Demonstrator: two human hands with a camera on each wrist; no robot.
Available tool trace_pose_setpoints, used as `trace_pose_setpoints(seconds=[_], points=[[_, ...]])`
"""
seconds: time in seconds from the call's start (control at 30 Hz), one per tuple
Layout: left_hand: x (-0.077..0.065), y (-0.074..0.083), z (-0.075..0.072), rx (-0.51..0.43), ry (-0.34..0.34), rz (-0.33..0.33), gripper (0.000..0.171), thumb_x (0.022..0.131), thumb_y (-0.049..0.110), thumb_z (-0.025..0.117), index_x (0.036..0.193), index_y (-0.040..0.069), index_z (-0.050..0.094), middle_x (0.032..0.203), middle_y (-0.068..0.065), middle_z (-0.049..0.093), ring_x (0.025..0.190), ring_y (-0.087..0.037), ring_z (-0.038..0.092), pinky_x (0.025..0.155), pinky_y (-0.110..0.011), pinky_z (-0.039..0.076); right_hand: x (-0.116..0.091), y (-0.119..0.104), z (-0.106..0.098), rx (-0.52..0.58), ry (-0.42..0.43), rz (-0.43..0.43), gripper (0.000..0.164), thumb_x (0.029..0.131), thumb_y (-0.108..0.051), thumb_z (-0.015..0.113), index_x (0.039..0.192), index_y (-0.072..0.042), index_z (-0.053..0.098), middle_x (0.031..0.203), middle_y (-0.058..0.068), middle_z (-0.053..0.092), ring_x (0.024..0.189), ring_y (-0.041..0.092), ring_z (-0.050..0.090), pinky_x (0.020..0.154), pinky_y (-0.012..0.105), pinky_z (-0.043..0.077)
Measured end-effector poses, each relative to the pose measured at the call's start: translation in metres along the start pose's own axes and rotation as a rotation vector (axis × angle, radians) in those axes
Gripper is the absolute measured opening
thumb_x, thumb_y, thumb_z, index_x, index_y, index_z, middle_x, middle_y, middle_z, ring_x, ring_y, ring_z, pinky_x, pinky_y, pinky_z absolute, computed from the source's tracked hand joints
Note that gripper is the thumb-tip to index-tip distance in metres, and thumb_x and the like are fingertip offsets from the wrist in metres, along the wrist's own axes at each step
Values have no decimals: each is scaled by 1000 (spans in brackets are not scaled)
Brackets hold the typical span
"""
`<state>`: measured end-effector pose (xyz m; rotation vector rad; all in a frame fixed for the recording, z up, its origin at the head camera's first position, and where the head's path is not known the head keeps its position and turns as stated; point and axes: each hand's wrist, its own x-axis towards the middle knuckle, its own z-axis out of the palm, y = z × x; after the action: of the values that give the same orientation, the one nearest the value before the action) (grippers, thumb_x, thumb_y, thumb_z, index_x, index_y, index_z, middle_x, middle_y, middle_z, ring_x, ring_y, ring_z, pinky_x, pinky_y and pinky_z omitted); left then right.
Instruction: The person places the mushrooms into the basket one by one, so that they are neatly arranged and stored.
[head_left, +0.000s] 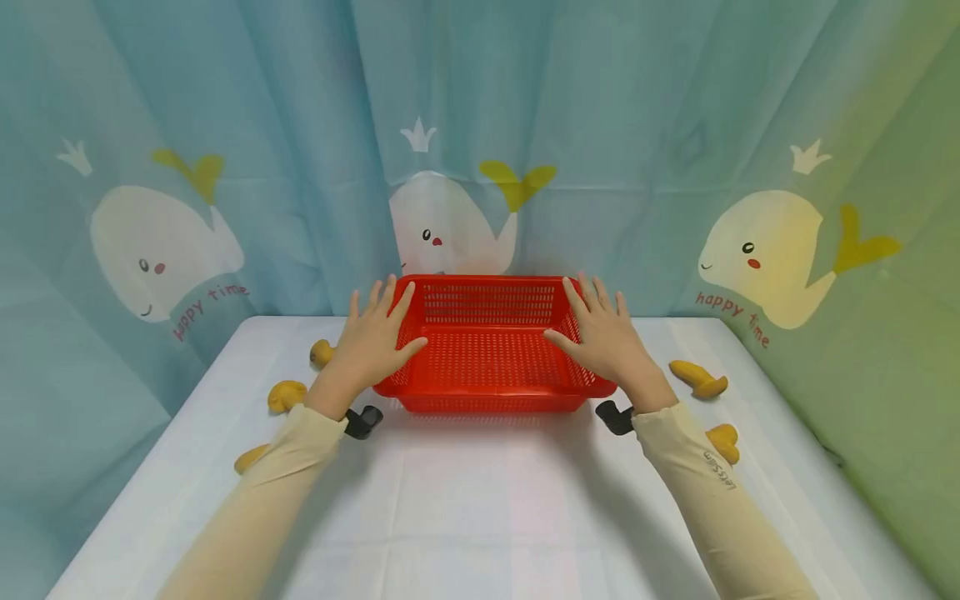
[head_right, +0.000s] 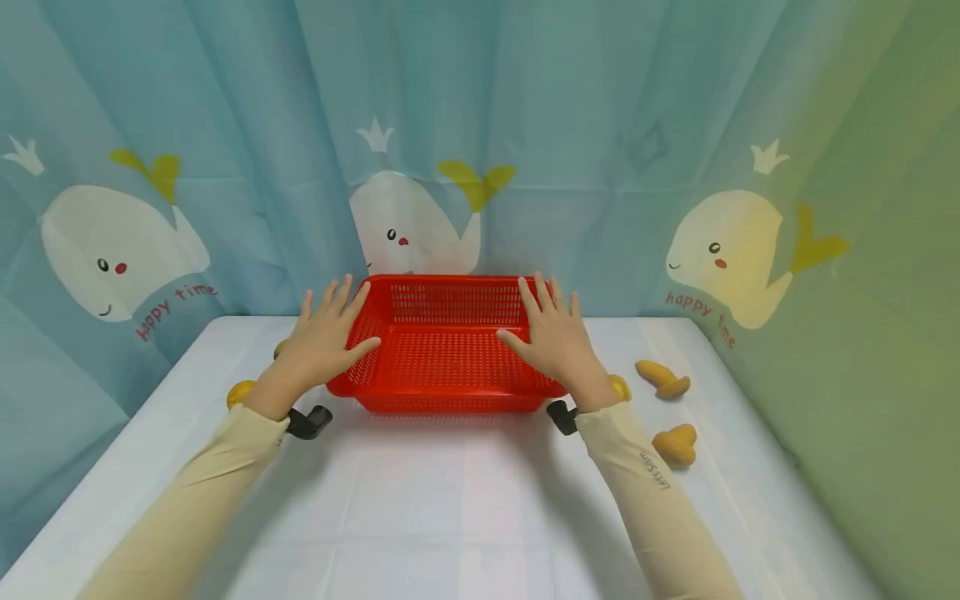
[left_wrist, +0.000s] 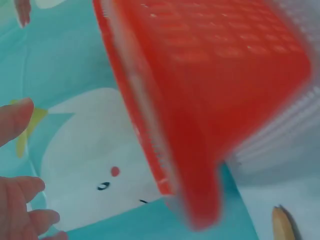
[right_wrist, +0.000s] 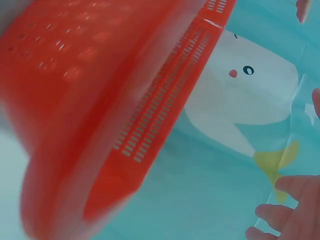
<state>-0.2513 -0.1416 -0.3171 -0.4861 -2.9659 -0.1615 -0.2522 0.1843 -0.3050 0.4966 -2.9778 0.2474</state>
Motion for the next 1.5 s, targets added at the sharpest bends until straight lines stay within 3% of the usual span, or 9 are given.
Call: trace_pose_setpoints(seconds=[0.27, 0.53, 0.87, 1.17, 1.5], points=[[-6, -9, 16, 20, -15, -12, 84, 93, 46, 49, 150, -2, 9, 157, -23, 7, 145, -39, 5, 117, -57, -1, -13, 17, -2, 2, 1, 12, 85, 92, -48, 49, 152, -8, 3, 158, 19, 1, 145, 41, -1, 114, 63, 0], [-11, -7, 35, 10, -9, -29, 83, 94, 47, 46, 148, -6, 13, 156, -24, 11, 145, -39, 10, 117, -57, 5, -30, 40, -3, -10, -6, 44, 85, 93, -48, 48, 152, -7, 2, 158, 21, 1, 145, 43, -1, 113, 64, 0], [-17, -6, 51, -56, 10, -36, 83, 94, 48, 45, 146, -10, 16, 154, -27, 15, 144, -40, 14, 117, -56, 8, -55, 72, -10, -1, 39, 63, 84, 94, -51, 43, 152, -7, 0, 157, 24, 4, 144, 43, 1, 112, 65, 3], [-17, -5, 58, -96, -9, -41, 85, 94, 51, 44, 145, -12, 17, 154, -29, 14, 143, -43, 13, 117, -55, 11, -78, 105, -18, 137, 127, 36, 82, 95, -42, 49, 152, -7, 3, 156, 23, 10, 145, 41, 6, 116, 58, 2], [-18, -4, 58, -103, -28, -54, 87, 94, 53, 41, 143, -15, 17, 153, -31, 12, 143, -43, 13, 118, -53, 12, -101, 134, -23, 271, 149, 103, 80, 94, -34, 54, 153, -14, 4, 155, 24, 14, 136, 52, 20, 105, 69, 18]])
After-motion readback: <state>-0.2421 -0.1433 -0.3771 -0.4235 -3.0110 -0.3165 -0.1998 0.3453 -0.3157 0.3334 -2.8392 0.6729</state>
